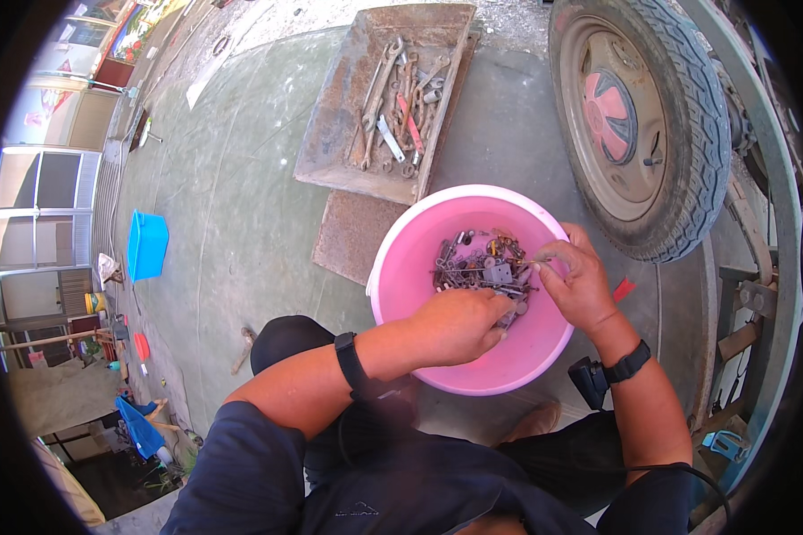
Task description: The person selects a small yellow wire from a pink bucket filled with hardware and connects it to a white electrical component inside a teal storage compartment. They then use a green power drill to secure the component within the compartment.
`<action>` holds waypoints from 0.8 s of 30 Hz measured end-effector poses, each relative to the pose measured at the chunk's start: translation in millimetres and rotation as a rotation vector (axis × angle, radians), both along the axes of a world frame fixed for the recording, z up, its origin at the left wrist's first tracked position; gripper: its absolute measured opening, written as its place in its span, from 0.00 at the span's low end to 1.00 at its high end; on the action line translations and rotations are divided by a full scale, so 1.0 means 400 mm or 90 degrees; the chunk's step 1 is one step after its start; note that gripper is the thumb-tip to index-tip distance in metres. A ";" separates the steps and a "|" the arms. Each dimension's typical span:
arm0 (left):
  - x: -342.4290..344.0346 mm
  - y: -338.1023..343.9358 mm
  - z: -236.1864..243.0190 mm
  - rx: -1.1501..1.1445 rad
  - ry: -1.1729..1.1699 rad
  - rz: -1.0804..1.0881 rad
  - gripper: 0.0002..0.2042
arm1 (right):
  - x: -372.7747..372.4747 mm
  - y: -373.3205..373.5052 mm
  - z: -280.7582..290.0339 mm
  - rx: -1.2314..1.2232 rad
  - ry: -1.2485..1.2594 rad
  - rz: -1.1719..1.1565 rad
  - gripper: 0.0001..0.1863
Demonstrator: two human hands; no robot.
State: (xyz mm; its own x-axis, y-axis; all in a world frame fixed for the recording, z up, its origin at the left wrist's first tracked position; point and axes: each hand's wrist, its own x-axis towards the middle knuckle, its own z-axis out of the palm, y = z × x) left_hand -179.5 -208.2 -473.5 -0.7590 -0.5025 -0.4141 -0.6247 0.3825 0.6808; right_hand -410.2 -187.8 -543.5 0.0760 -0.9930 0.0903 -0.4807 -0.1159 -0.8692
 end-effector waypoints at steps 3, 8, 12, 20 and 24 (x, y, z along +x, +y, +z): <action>0.002 0.000 0.002 0.009 -0.009 -0.004 0.16 | 0.002 0.001 -0.001 0.009 -0.004 0.000 0.09; -0.002 -0.004 0.008 0.014 -0.011 -0.017 0.19 | 0.001 0.001 -0.001 0.010 0.000 0.004 0.09; -0.003 -0.005 0.003 0.006 -0.012 -0.025 0.19 | 0.001 -0.001 0.005 0.012 -0.007 0.013 0.09; -0.002 -0.007 0.008 0.021 -0.018 -0.014 0.18 | 0.001 -0.002 0.006 0.002 -0.001 -0.002 0.08; 0.002 0.001 -0.006 -0.004 0.010 0.012 0.15 | 0.000 -0.002 0.000 -0.007 -0.006 -0.013 0.08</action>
